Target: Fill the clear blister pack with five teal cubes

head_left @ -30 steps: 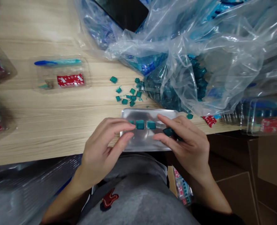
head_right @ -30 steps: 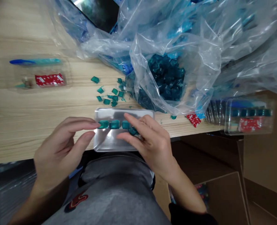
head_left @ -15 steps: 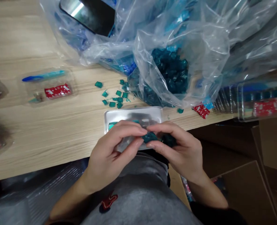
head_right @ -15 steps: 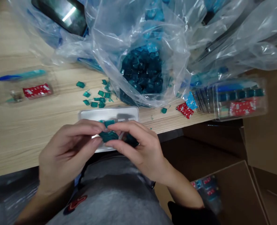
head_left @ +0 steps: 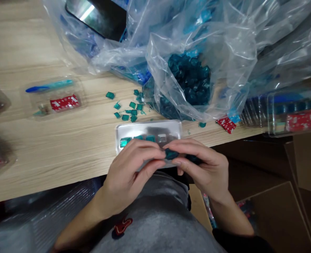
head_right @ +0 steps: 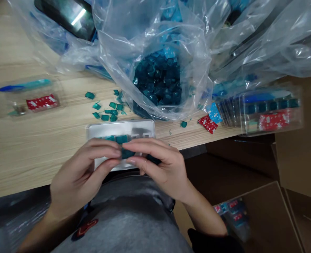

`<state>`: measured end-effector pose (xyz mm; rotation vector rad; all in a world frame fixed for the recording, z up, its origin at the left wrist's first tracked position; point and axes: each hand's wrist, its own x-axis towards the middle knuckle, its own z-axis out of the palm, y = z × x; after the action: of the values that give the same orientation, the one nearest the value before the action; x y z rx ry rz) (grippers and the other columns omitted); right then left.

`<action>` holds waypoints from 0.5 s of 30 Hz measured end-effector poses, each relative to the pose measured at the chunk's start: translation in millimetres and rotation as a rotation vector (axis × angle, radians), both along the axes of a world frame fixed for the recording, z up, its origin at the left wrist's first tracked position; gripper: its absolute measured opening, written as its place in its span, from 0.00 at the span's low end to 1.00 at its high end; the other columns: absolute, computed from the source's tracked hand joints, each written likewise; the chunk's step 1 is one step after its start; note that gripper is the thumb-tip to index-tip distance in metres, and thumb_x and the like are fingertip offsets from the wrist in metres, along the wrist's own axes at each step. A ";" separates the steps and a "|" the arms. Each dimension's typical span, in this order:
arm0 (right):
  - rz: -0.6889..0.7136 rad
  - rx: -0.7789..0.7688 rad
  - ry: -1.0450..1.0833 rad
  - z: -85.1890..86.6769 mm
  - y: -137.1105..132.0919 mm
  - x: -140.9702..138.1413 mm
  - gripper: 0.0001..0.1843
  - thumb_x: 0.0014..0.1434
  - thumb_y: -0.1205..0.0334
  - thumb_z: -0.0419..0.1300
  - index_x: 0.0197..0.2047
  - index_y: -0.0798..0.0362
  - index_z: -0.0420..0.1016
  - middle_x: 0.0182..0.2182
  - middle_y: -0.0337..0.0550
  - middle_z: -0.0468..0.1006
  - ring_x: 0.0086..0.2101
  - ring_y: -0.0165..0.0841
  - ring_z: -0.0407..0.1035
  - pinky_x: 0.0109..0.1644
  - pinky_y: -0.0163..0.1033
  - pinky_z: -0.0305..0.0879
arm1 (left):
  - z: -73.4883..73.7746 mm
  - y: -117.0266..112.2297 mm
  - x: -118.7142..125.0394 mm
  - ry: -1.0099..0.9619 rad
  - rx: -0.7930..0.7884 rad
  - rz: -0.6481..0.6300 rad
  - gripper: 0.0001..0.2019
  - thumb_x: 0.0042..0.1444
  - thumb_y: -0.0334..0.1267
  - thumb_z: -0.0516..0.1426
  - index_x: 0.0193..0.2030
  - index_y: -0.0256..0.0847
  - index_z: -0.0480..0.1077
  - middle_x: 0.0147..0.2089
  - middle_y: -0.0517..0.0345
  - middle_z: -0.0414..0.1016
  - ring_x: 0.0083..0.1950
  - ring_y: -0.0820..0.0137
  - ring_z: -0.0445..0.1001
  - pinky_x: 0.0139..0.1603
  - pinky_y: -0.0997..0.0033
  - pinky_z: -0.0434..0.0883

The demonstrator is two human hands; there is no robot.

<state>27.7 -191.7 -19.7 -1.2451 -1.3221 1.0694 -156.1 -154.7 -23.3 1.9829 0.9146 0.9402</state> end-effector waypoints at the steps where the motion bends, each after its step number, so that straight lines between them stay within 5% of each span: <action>1: -0.031 0.028 -0.111 -0.7 1.1 3.0 0.15 0.59 0.66 0.66 0.49 0.42 0.80 0.43 0.38 0.83 0.37 0.30 0.78 0.37 0.35 0.76 | -1.1 0.0 -2.9 -0.001 -0.006 0.029 0.10 0.62 0.26 0.57 0.47 0.43 0.70 0.43 0.62 0.76 0.47 0.74 0.74 0.49 0.75 0.71; 4: -0.025 0.133 -0.500 -1.7 8.3 12.0 0.13 0.59 0.66 0.66 0.48 0.49 0.77 0.37 0.38 0.82 0.35 0.30 0.77 0.39 0.33 0.74 | -6.8 0.7 -14.1 -0.031 -0.036 0.161 0.13 0.61 0.25 0.58 0.49 0.45 0.71 0.45 0.61 0.76 0.49 0.71 0.74 0.51 0.70 0.71; 7: 0.174 0.210 -0.766 1.2 18.7 15.6 0.07 0.65 0.64 0.61 0.46 0.54 0.74 0.38 0.42 0.82 0.35 0.31 0.77 0.37 0.33 0.71 | -11.7 1.7 -24.0 -0.038 -0.020 0.230 0.12 0.61 0.25 0.57 0.48 0.45 0.72 0.44 0.60 0.77 0.49 0.70 0.74 0.51 0.69 0.71; 12: 0.350 0.282 -0.934 10.9 33.9 12.5 0.08 0.67 0.65 0.56 0.45 0.59 0.75 0.38 0.48 0.82 0.35 0.35 0.77 0.35 0.36 0.68 | -12.4 2.2 -30.2 -0.040 0.013 0.243 0.12 0.61 0.24 0.57 0.48 0.43 0.73 0.44 0.59 0.77 0.48 0.71 0.74 0.50 0.70 0.72; 15: 0.334 0.303 -1.010 12.2 38.6 14.3 0.09 0.68 0.64 0.56 0.44 0.59 0.75 0.37 0.49 0.81 0.33 0.34 0.76 0.33 0.37 0.65 | -13.3 3.1 -32.7 -0.076 0.016 0.248 0.11 0.62 0.25 0.57 0.47 0.41 0.73 0.44 0.59 0.77 0.48 0.73 0.74 0.50 0.72 0.71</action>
<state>42.1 -153.1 -7.5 -1.4009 -2.4131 0.3678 -188.8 -151.6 -36.6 1.8615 1.1305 1.1555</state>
